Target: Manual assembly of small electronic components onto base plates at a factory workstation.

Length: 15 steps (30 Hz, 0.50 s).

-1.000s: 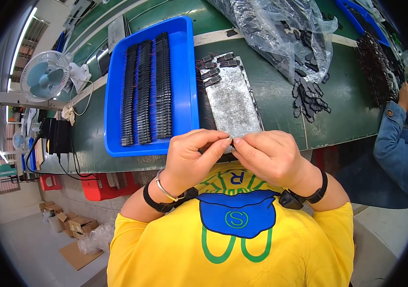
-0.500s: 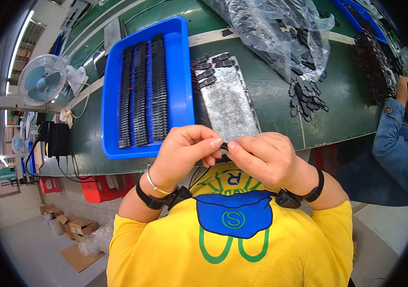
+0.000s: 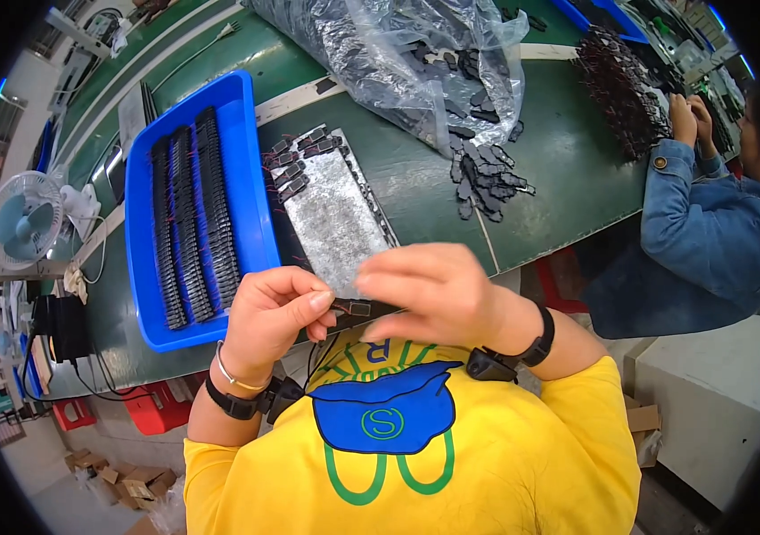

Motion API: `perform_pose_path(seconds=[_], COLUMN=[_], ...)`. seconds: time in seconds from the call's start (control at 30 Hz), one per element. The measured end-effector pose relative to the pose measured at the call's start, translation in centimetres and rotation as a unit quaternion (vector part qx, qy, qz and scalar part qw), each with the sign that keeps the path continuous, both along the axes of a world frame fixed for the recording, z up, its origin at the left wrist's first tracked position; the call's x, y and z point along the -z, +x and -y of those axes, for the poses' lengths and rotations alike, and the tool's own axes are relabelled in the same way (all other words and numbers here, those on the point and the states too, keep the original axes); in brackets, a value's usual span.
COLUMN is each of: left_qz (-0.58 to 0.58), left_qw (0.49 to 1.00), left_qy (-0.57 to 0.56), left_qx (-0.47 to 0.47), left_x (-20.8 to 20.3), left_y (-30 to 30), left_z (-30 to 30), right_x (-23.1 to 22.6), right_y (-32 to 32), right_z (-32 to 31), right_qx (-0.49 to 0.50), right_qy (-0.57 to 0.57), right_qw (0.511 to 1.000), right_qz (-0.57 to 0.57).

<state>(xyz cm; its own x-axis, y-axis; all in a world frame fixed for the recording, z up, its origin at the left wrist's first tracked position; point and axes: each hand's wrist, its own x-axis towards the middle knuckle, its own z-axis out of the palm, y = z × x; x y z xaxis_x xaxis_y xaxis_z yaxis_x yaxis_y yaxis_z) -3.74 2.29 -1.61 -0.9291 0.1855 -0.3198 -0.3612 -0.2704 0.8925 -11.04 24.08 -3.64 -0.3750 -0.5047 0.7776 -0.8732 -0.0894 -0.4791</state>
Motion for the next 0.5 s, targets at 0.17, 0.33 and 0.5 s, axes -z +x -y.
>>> perform_pose_path(seconds=[0.17, 0.33, 0.5], left_qz=[-0.013, -0.028, -0.021], left_qw=[0.998, 0.999, 0.999], left_qy=[0.037, 0.035, 0.016], left_qx=[-0.042, -0.027, -0.025], left_x=[0.4, 0.8, 0.4], left_y=[1.0, 0.5, 0.8], left_z=[0.7, 0.8, 0.8], right_x=[0.8, 3.0, 3.4], right_y=[-2.5, -4.2, -4.7], right_z=[-5.9, -6.3, -5.1], right_qx=[0.218, 0.404, 0.434], right_qy=[0.148, 0.302, 0.354], right_qw=[0.96, 0.861, 0.828], right_qz=[0.098, 0.069, 0.025])
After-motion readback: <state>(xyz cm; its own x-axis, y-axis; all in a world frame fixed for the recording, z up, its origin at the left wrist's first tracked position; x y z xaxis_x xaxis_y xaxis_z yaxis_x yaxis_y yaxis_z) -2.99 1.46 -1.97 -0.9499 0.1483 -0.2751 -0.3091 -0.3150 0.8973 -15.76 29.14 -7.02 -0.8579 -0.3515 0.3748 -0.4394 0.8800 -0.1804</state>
